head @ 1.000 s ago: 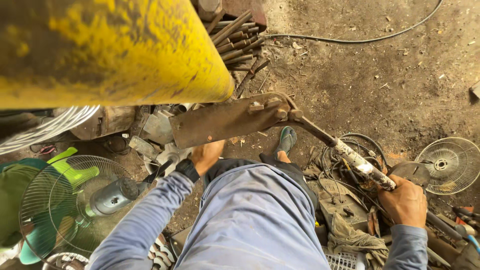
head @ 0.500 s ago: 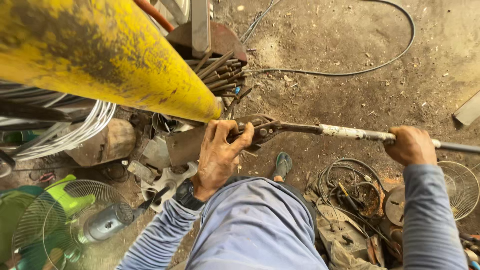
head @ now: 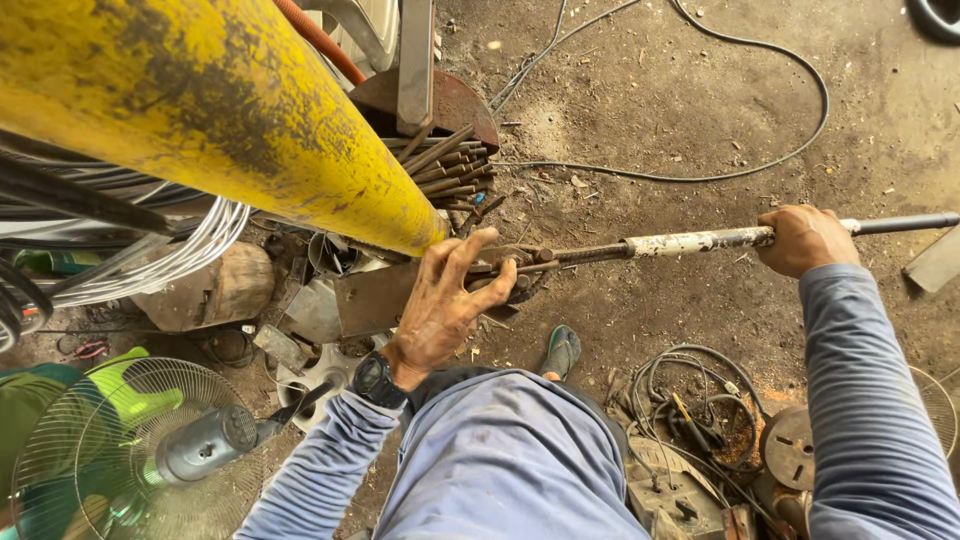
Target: The person repeatedly bends small metal rods using a manual lever-style bender. They pick up each rod, place it in the bender, and apply downward force to bend it before moving to the next rod.
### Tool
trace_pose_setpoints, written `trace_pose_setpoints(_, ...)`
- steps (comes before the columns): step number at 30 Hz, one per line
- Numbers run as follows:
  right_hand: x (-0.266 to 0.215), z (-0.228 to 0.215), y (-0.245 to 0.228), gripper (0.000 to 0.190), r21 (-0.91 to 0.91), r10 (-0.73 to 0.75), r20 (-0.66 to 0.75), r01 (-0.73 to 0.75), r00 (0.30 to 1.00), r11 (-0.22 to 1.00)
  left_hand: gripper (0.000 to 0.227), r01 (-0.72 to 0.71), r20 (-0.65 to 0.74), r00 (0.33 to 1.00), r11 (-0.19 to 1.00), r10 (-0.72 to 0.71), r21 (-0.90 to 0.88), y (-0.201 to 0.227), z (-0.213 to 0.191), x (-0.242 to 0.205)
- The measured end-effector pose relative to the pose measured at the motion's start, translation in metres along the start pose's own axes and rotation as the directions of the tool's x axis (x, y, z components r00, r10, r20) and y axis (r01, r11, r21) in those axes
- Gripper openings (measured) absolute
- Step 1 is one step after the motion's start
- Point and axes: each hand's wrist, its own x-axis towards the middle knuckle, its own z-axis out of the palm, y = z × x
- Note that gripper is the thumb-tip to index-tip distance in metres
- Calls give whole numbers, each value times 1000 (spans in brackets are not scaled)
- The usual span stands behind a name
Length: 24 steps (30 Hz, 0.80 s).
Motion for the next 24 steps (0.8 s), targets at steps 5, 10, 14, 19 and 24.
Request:
trace_pose_setpoints(5, -3, 7, 4, 13, -35, -25, -44, 24, 999, 999, 81, 7, 32, 999, 1000, -6, -27, 1, -9, 7)
trace_pose_setpoints(10, -4, 4, 3, 13, -22, -28, -19, 27, 999, 999, 67, 26, 48, 999, 999, -25, -34, 5, -11, 13)
trace_pose_setpoints(14, -4, 1, 2, 13, -6, 2, 3, -2, 1000, 1000, 64, 56, 92, 994, 997, -52, -44, 8, -11, 18)
trace_pose_setpoints(19, -1, 2, 1, 17, 23, 62, 76, -64, 995, 998, 56, 79, 78, 994, 994, -73, -78, 10, -11, 21)
trace_pose_setpoints(24, -1, 4, 4, 21, 15, 45, 61, -46, 997, 999, 50, 81, 31, 997, 989, -77, -127, 7, -11, 22)
